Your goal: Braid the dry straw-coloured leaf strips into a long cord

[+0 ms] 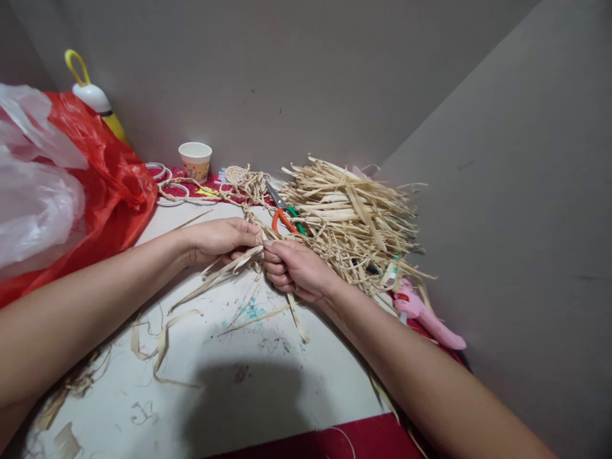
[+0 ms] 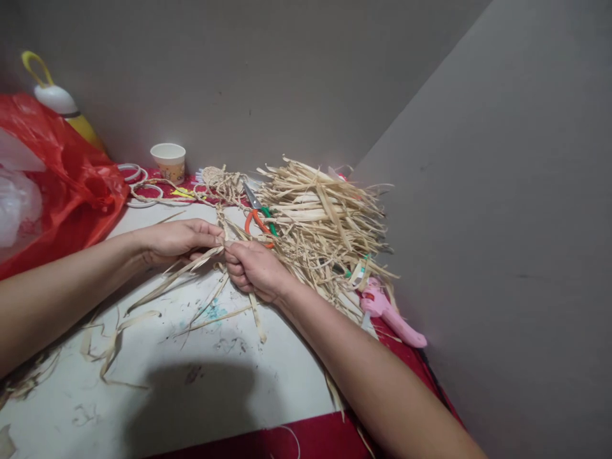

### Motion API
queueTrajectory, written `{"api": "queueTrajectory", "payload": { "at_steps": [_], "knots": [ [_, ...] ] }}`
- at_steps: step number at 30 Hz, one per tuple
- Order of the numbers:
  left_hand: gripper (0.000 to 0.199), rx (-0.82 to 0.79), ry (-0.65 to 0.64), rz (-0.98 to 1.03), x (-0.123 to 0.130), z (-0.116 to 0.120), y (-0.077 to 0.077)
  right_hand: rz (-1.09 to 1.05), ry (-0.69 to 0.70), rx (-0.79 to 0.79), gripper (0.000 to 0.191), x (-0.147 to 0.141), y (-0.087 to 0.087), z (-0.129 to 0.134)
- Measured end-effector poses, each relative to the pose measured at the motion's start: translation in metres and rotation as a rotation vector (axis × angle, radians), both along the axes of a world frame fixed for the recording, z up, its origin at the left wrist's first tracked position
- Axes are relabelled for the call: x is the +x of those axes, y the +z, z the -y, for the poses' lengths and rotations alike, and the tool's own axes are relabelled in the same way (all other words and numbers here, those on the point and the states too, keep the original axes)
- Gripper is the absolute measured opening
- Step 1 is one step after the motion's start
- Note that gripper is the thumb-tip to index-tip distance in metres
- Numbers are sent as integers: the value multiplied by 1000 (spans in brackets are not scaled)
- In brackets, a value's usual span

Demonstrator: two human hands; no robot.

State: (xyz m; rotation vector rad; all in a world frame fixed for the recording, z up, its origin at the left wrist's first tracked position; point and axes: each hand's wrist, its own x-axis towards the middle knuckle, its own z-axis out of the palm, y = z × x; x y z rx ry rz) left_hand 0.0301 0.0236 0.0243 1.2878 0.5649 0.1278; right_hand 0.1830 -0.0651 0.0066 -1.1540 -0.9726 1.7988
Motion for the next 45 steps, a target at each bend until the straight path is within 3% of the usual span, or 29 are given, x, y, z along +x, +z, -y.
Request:
{"api": "queueTrajectory", "payload": {
  "at_steps": [7,14,20,26,30,34,38,45],
  "knots": [
    [18,51,-48,-78,3,-4,7,119,-76,88,33,-1,1,-1],
    [21,153,-26,-137,5,-7,16,47,21,129,34,8,1,-3],
    [21,259,-74,-196,7,-2,20,83,-35,154,32,5,0,-4],
    [22,656,-195,-425,8,4,42,132,-90,158,32,1,-1,-3],
    [25,902,-182,-552,14,13,53,191,-103,159,28,1,-2,-2],
    [20,1141,-125,-622,20,26,53,173,-110,90,25,1,-2,-2],
    [21,1429,-168,-784,22,45,53,49,-116,10,24,-1,2,0],
    [24,1584,-271,-961,21,71,42,-138,-110,-61,26,-1,3,3]
  ]
}}
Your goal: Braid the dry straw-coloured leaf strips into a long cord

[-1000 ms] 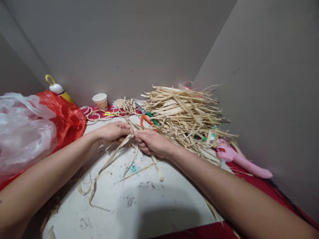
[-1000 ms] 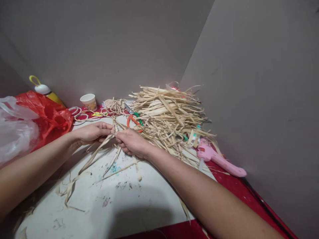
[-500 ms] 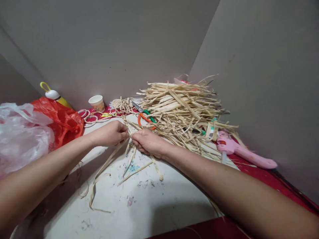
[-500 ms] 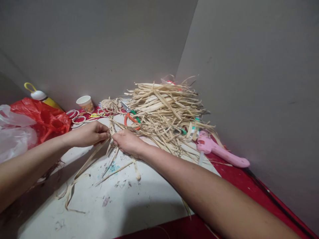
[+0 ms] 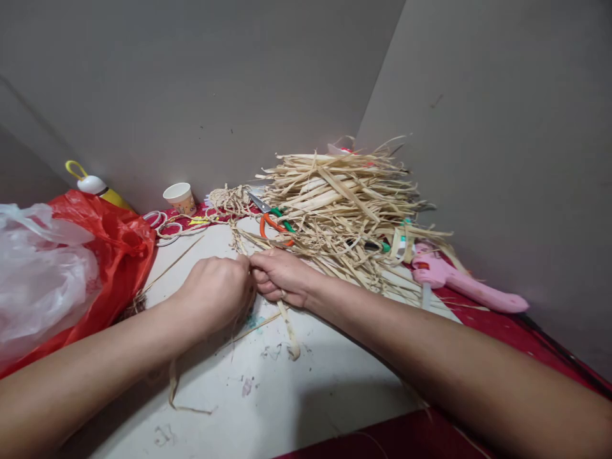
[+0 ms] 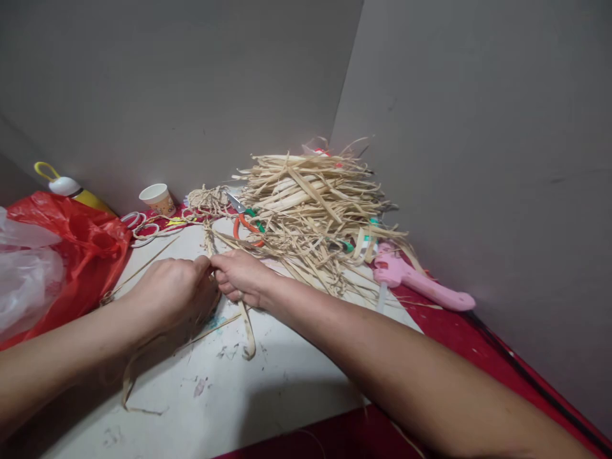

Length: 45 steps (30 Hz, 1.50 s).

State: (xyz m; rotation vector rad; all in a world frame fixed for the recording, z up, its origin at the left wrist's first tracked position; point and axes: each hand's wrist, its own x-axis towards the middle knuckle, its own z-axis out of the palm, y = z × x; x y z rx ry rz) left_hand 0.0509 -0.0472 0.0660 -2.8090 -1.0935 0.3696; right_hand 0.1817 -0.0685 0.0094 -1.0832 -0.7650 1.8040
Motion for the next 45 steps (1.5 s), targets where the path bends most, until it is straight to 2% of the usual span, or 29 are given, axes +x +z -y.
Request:
{"api": "queueTrajectory", "payload": {
  "at_steps": [10,16,20,29,32,35,36,38,40,42,45],
  "knots": [
    [32,48,-57,-28,2,19,-17,-22,-90,-15,28,-6,-1,4],
    [29,237,-146,14,-4,21,-31,-30,-123,-4,25,-11,-2,9],
    [30,341,-239,48,-7,23,-34,-41,-120,-2,17,-13,1,11],
    [28,327,-264,80,-9,29,-41,-8,-162,-48,12,-15,-3,10],
    [25,191,-284,60,-14,38,-36,-19,-164,-76,12,-13,-2,9],
    [21,-53,-260,94,-20,36,-16,-59,-129,-85,15,-7,0,7],
    [24,-112,-214,169,-22,30,-9,-70,-123,-86,14,-5,0,6],
    [28,-149,-43,456,-24,12,2,-92,-98,-83,13,-1,0,5],
    [21,-171,143,751,-25,-11,4,-116,-57,-82,14,2,0,3],
    [13,-453,242,909,-25,-31,-3,-132,-27,-92,14,3,0,2],
    [10,-1047,415,984,-21,-46,-19,-144,-11,-101,16,4,0,0]
  ]
}}
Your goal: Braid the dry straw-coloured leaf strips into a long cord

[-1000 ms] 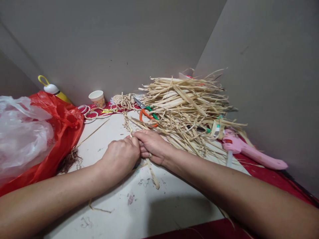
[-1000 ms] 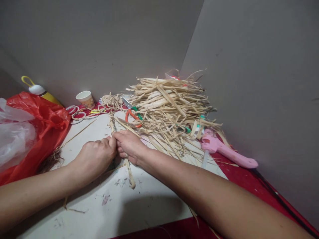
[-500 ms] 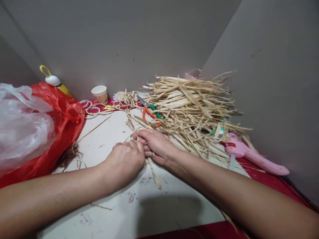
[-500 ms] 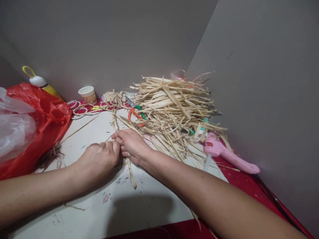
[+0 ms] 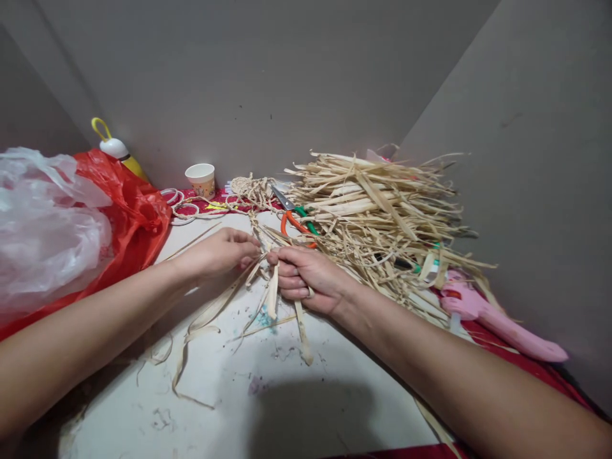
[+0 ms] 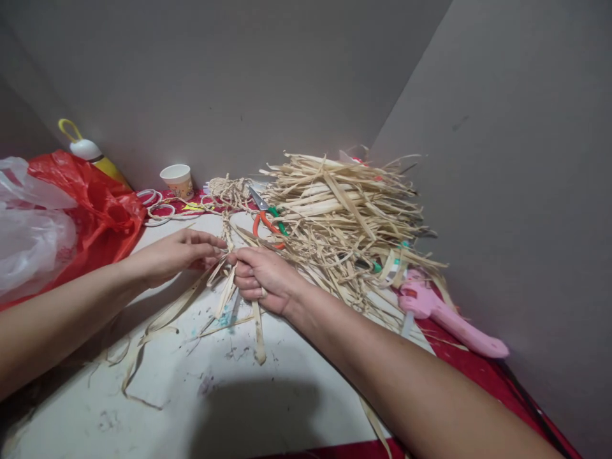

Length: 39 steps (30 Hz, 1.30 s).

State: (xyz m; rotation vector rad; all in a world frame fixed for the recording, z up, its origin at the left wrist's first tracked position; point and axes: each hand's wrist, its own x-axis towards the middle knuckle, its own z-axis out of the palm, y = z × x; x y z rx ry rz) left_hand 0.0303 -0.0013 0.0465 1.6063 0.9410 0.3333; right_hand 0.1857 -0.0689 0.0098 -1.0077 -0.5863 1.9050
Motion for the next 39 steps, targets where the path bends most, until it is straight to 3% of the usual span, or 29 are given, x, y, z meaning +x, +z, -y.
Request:
{"api": "queueTrajectory", "payload": {
  "at_steps": [2,5,9,14,16,19,28,33,39],
  "knots": [
    [10,-293,-17,91,4,0,-7,-2,12,7,19,1,0,-1],
    [12,-447,-7,136,9,4,-7,3,35,25,22,3,-1,-2],
    [12,-351,-48,60,10,4,-5,33,62,29,19,4,-3,-3],
    [18,15,-111,-105,8,0,-10,124,108,41,16,3,-4,-3],
    [17,84,-124,-147,8,-1,-11,172,124,59,17,2,-4,-3],
    [18,51,-117,-148,9,-1,-9,246,142,103,18,2,-4,-3],
    [18,-243,-143,-4,4,-4,-16,471,135,215,22,1,-2,-1],
    [22,-212,-146,13,5,-3,-17,488,139,220,21,3,-1,0],
    [19,-178,-103,-3,4,0,-19,416,150,108,30,5,2,-2]
  ]
}}
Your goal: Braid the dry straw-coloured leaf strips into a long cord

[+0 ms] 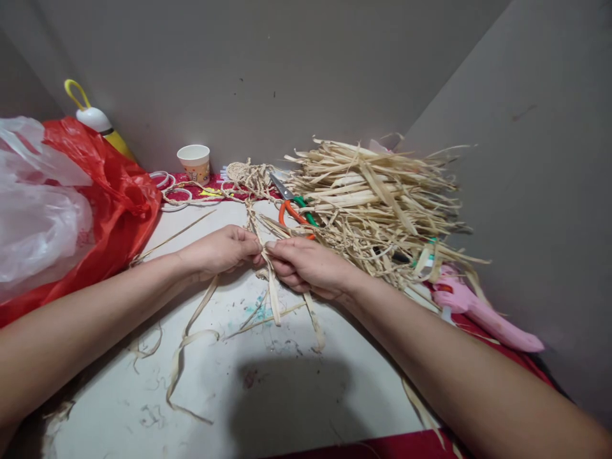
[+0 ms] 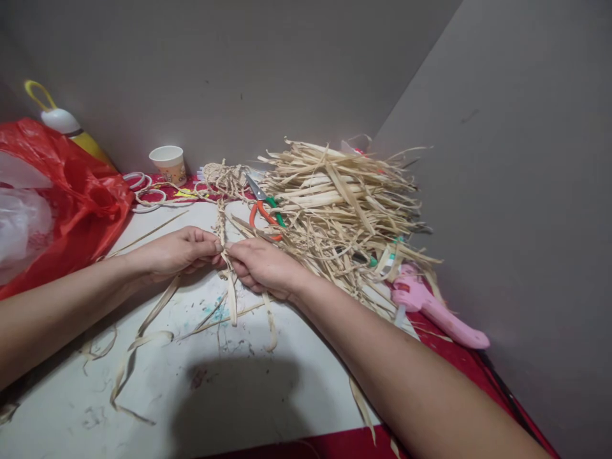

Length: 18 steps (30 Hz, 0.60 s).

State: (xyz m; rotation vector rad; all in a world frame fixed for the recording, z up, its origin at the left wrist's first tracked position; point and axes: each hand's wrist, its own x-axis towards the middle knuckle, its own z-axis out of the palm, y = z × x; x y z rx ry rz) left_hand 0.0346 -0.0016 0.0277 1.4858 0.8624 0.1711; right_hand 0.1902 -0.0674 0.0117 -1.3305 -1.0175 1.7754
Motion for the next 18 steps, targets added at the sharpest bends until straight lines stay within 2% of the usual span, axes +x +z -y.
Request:
{"api": "queueTrajectory", "payload": {
  "at_steps": [3,8,12,18],
  "knots": [
    [19,7,6,-5,0,1,0,-2,-29,-24,33,0,1,0],
    [22,35,15,-23,1,1,1,2,-70,-49,23,0,3,0],
    [21,62,5,-36,1,1,-1,32,-21,-60,25,1,4,-1],
    [19,96,-2,-41,0,1,-1,131,33,59,19,4,-1,0]
  ]
}}
